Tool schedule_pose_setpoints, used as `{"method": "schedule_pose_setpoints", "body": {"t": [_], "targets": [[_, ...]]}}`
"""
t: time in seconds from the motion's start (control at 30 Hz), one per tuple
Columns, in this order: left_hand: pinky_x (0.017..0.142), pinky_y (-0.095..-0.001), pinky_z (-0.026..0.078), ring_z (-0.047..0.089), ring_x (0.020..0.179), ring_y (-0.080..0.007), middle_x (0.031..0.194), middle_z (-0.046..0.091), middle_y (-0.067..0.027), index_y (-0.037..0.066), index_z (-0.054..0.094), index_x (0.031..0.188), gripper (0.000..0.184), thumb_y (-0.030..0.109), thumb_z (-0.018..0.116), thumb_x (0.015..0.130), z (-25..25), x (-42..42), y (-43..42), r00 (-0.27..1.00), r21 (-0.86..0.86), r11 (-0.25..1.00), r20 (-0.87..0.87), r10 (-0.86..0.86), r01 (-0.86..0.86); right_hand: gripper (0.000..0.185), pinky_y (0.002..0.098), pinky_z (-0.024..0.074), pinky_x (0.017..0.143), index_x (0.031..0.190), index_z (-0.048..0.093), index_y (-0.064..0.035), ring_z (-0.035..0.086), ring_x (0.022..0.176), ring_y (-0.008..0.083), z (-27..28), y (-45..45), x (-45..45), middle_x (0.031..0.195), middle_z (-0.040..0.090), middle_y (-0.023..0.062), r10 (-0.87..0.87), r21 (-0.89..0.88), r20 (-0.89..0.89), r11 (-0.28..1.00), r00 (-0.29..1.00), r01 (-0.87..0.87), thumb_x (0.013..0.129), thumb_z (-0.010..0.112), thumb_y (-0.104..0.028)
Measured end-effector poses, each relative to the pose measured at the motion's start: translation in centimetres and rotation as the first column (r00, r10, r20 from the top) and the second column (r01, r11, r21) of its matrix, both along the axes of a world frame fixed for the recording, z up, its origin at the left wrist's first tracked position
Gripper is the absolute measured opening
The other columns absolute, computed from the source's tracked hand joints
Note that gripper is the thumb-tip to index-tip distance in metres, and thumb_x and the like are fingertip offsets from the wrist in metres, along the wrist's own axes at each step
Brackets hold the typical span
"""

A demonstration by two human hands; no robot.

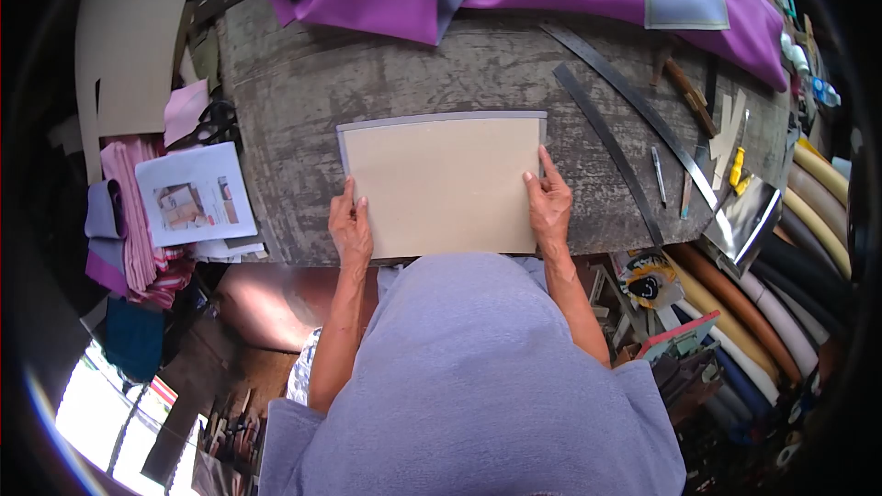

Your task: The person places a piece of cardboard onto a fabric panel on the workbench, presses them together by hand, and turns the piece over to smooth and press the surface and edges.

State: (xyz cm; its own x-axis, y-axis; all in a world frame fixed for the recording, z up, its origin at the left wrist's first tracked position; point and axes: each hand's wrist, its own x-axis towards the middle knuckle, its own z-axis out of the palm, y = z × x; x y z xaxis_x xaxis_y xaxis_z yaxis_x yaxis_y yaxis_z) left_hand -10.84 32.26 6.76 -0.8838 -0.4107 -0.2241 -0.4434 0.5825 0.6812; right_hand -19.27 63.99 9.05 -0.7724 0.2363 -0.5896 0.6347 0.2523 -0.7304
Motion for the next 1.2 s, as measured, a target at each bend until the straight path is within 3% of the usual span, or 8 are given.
{"method": "schedule_pose_setpoints", "body": {"t": [0.17,0.5,0.57,0.6,0.7,0.8,0.9,1.2], "targets": [[0.072,-0.0397,0.047,0.054,0.074,-0.0283,0.086,0.053,-0.014,0.005,0.059,0.138,0.045,0.006,0.06,0.093,0.5,-0.4,0.2,0.999,-0.018,1.0,0.031,0.012,-0.011,0.058,0.0298,0.0516,0.067,0.148,0.051,-0.0112,0.062,0.067,0.0122,0.2,-0.1,-0.1,0.077,0.07,0.008,0.245,0.32,-0.007,0.919,0.97,-0.23,0.093,0.066,-0.021],[0.081,-0.042,0.052,0.07,0.089,-0.0341,0.093,0.071,-0.0221,0.009,0.066,0.13,0.038,0.013,0.053,0.095,0.2,-2.2,-5.5,0.967,0.107,0.975,0.149,-0.208,0.194,0.083,0.029,0.0508,0.069,0.154,0.037,-0.0046,0.062,0.074,0.0148,1.5,0.4,0.2,0.092,0.069,0.0124,0.443,0.278,0.051,0.854,0.895,-0.439,0.085,0.077,-0.025],[0.083,-0.0428,0.053,0.071,0.094,-0.0336,0.097,0.073,-0.0223,0.01,0.067,0.129,0.037,0.014,0.053,0.095,1.7,-3.3,-6.3,0.924,0.109,0.957,0.252,-0.287,0.268,0.083,0.0284,0.0513,0.069,0.154,0.036,-0.0023,0.063,0.074,0.0148,-1.1,1.4,0.6,0.092,0.07,0.0126,0.441,0.224,-0.112,0.884,0.89,-0.41,0.085,0.077,-0.024],[0.092,-0.0465,0.053,0.067,0.104,-0.0416,0.113,0.069,-0.0247,0.013,0.069,0.127,0.037,0.017,0.048,0.096,2.2,-3.5,-6.5,0.921,0.165,0.955,0.264,-0.285,0.248,0.083,0.0281,0.0516,0.069,0.153,0.036,-0.0011,0.064,0.075,0.0149,-1.4,1.3,0.7,0.092,0.07,0.0127,0.43,0.193,-0.192,0.898,0.882,-0.396,0.085,0.077,-0.024],[0.093,-0.0465,0.052,0.066,0.106,-0.0407,0.116,0.068,-0.0229,0.015,0.067,0.13,0.039,0.016,0.048,0.096,3.3,-3.5,-6.6,0.906,0.176,0.942,0.272,-0.324,0.285,0.083,0.0282,0.0518,0.068,0.153,0.035,0.0021,0.065,0.075,0.0142,-1.4,1.3,0.9,0.091,0.07,0.0124,0.396,0.121,-0.193,0.917,0.898,-0.379,0.085,0.077,-0.022],[0.088,-0.0435,0.053,0.068,0.097,-0.0358,0.102,0.072,-0.0174,0.014,0.063,0.134,0.042,0.016,0.056,0.093,-0.6,-1.9,-6.7,0.935,0.015,0.936,0.044,-0.351,0.351,0.085,0.0261,0.0444,0.049,0.155,0.032,0.0003,0.061,0.063,0.0118,-1.0,1.4,0.5,0.087,0.069,0.0109,0.491,0.241,-0.125,0.858,0.862,-0.453,0.086,0.077,-0.021],[0.091,-0.0433,0.052,0.064,0.104,-0.0334,0.105,0.067,-0.0137,0.018,0.059,0.139,0.046,0.019,0.058,0.093,-0.4,-1.2,-6.6,0.921,-0.045,0.924,0.122,-0.371,0.379,0.085,0.0266,0.0439,0.047,0.155,0.033,-0.0009,0.061,0.063,0.0127,-0.4,0.7,1.0,0.086,0.068,0.0105,0.41,0.113,-0.168,0.912,0.897,-0.395,0.085,0.078,-0.022],[0.089,-0.04,0.052,0.062,0.107,-0.028,0.106,0.059,-0.0084,0.025,0.051,0.146,0.066,0.028,0.074,0.085,-0.6,-0.3,-6.8,0.874,-0.152,0.862,0.152,-0.462,0.483,0.094,0.0283,0.0461,0.054,0.155,0.033,-0.0002,0.06,0.066,0.0147,1.5,-0.2,1.2,0.084,0.066,0.01,0.519,0.268,-0.046,0.83,0.854,-0.49,0.078,0.083,-0.024]]}}
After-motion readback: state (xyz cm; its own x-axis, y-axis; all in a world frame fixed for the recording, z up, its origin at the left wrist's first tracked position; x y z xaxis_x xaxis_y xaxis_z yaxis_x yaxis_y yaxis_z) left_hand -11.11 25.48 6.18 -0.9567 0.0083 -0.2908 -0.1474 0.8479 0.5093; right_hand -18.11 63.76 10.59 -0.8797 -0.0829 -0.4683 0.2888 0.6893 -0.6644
